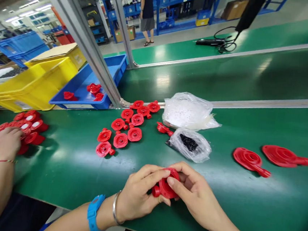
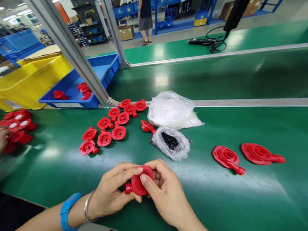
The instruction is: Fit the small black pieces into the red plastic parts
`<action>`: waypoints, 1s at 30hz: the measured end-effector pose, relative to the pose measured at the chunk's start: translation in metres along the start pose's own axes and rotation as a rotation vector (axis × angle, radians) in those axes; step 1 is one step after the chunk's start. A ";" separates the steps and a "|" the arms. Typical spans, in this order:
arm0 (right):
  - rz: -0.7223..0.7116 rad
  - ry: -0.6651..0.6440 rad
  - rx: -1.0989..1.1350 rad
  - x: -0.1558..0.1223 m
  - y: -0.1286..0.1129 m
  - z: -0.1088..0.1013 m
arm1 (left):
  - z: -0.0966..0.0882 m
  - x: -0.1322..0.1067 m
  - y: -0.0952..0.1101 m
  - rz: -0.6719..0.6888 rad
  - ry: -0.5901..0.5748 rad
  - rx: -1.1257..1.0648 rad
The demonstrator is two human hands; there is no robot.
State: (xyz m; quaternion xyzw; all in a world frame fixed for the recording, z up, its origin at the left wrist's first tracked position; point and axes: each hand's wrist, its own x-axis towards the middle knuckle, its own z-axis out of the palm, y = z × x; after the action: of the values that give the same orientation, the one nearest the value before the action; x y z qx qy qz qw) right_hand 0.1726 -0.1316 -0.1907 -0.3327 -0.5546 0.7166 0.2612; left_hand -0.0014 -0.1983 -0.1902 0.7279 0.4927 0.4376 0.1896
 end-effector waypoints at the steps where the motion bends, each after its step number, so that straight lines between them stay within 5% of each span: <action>1: 0.013 -0.011 0.001 -0.001 -0.001 0.000 | 0.001 -0.001 0.000 0.006 0.013 0.005; 7: -0.019 0.009 -0.075 -0.003 -0.002 -0.002 | 0.004 -0.004 0.002 0.053 0.038 -0.006; 13: -0.100 0.070 -0.399 0.002 0.016 -0.007 | 0.001 0.002 -0.001 -0.118 -0.106 0.041; 17: -0.137 0.208 -0.623 0.002 0.017 -0.010 | -0.022 0.011 -0.016 -0.217 -0.182 0.363; 22: -0.179 0.278 -0.660 0.000 0.010 -0.016 | -0.047 0.016 -0.024 -0.374 -0.104 0.814; 26: -0.240 0.299 -0.680 0.002 0.007 -0.018 | -0.038 0.027 -0.020 -0.304 -0.092 0.768; 30: -0.325 0.312 -0.711 0.003 0.001 -0.016 | -0.013 0.067 -0.033 -0.223 -0.107 0.643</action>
State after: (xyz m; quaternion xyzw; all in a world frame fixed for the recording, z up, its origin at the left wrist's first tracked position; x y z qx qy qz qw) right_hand 0.1832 -0.1202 -0.1950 -0.4148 -0.7665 0.3709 0.3207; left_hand -0.0218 -0.1266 -0.1759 0.7139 0.6714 0.1976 0.0227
